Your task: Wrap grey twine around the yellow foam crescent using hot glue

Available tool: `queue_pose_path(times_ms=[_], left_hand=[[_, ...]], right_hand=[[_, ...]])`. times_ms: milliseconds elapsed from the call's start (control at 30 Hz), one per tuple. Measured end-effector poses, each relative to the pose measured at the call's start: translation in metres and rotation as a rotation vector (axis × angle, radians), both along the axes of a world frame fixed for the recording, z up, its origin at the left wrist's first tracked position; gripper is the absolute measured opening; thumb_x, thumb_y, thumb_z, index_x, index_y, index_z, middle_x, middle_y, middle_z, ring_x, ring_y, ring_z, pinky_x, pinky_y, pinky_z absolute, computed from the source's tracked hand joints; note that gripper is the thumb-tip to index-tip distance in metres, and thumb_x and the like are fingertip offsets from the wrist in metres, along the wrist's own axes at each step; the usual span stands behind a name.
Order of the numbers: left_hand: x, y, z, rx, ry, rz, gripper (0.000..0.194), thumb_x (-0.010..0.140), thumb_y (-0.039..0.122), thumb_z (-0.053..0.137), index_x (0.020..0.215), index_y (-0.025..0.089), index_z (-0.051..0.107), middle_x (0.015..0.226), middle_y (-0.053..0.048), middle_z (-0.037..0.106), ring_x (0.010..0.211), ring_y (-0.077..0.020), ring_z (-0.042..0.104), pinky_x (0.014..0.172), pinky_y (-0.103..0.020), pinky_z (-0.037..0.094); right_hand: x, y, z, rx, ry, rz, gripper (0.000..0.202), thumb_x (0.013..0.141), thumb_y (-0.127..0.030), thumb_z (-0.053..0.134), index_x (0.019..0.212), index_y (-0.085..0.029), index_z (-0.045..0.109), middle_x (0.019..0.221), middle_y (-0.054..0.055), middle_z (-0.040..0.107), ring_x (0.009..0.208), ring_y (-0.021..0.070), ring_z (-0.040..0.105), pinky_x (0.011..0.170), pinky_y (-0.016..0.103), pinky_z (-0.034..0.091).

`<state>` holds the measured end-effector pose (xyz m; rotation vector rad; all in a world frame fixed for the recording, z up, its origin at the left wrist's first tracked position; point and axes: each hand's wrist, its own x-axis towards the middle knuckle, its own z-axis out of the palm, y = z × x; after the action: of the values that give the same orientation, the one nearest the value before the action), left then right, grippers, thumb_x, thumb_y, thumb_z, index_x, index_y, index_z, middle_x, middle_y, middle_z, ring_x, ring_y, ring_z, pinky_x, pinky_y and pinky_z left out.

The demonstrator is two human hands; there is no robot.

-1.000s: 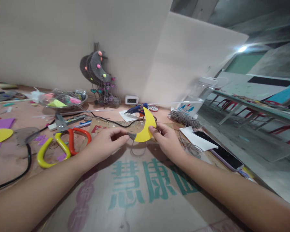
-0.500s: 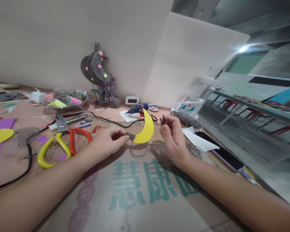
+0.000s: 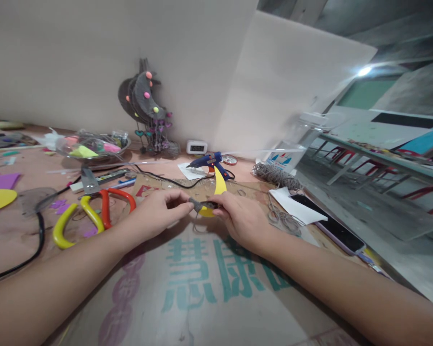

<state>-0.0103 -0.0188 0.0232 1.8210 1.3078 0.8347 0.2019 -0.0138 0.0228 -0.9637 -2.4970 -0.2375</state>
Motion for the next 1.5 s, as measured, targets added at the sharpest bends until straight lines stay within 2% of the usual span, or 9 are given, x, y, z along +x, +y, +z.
queue_pose_path(times_ms=[367,933,1067,1200,1367,1500], left_hand=[[-0.002,0.002,-0.002,0.028,0.000,-0.061,0.022,0.075,0.036,0.050,0.072,0.017,0.060,0.066,0.001,0.057,0.061,-0.0126,0.050,0.056,-0.021,0.037],[-0.001,0.000,0.000,0.054,0.044,-0.062,0.020,0.074,0.033,0.049,0.069,0.017,0.060,0.062,0.002,0.055,0.058,-0.0114,0.048,0.055,-0.021,0.037],[0.000,-0.001,0.002,0.017,0.006,-0.017,0.021,0.074,0.035,0.050,0.067,0.017,0.059,0.060,0.002,0.055,0.056,-0.0113,0.048,0.052,-0.021,0.036],[-0.001,0.000,-0.001,-0.018,-0.046,-0.009,0.020,0.072,0.035,0.052,0.068,0.017,0.060,0.060,0.002,0.056,0.054,-0.0105,0.048,0.048,-0.020,0.034],[-0.005,0.007,-0.010,-0.094,-0.103,-0.027,0.023,0.073,0.039,0.052,0.073,0.017,0.060,0.064,0.001,0.060,0.056,-0.0115,0.051,0.050,-0.021,0.036],[-0.006,0.009,-0.011,-0.084,-0.134,-0.044,0.024,0.072,0.038,0.053,0.072,0.016,0.062,0.065,0.000,0.061,0.061,-0.0127,0.054,0.056,-0.022,0.039]], right_hand=[[-0.002,0.001,-0.004,-0.062,-0.010,-0.008,0.026,0.091,-0.026,0.038,0.110,-0.017,0.054,0.088,0.007,0.064,0.080,0.0164,0.058,0.068,0.026,0.040],[-0.002,0.000,-0.003,-0.140,0.038,-0.024,0.026,0.090,-0.025,0.040,0.111,-0.019,0.053,0.093,0.006,0.065,0.079,0.0158,0.059,0.068,0.026,0.041],[-0.001,-0.004,0.003,-0.196,0.120,-0.058,0.040,0.085,-0.039,0.050,0.119,-0.020,0.048,0.084,0.004,0.067,0.071,0.0158,0.061,0.063,0.026,0.041],[-0.001,-0.005,0.006,-0.199,0.101,-0.070,0.051,0.074,-0.051,0.059,0.115,-0.020,0.054,0.079,0.003,0.067,0.065,0.0150,0.061,0.060,0.024,0.040],[-0.001,-0.001,-0.001,-0.059,0.014,-0.028,0.039,0.079,-0.036,0.058,0.114,-0.019,0.055,0.080,0.004,0.068,0.067,0.0150,0.061,0.061,0.025,0.039],[0.001,0.002,-0.007,0.038,0.003,0.019,0.036,0.079,-0.022,0.054,0.114,-0.019,0.055,0.086,0.003,0.069,0.072,0.0153,0.062,0.065,0.025,0.040]])
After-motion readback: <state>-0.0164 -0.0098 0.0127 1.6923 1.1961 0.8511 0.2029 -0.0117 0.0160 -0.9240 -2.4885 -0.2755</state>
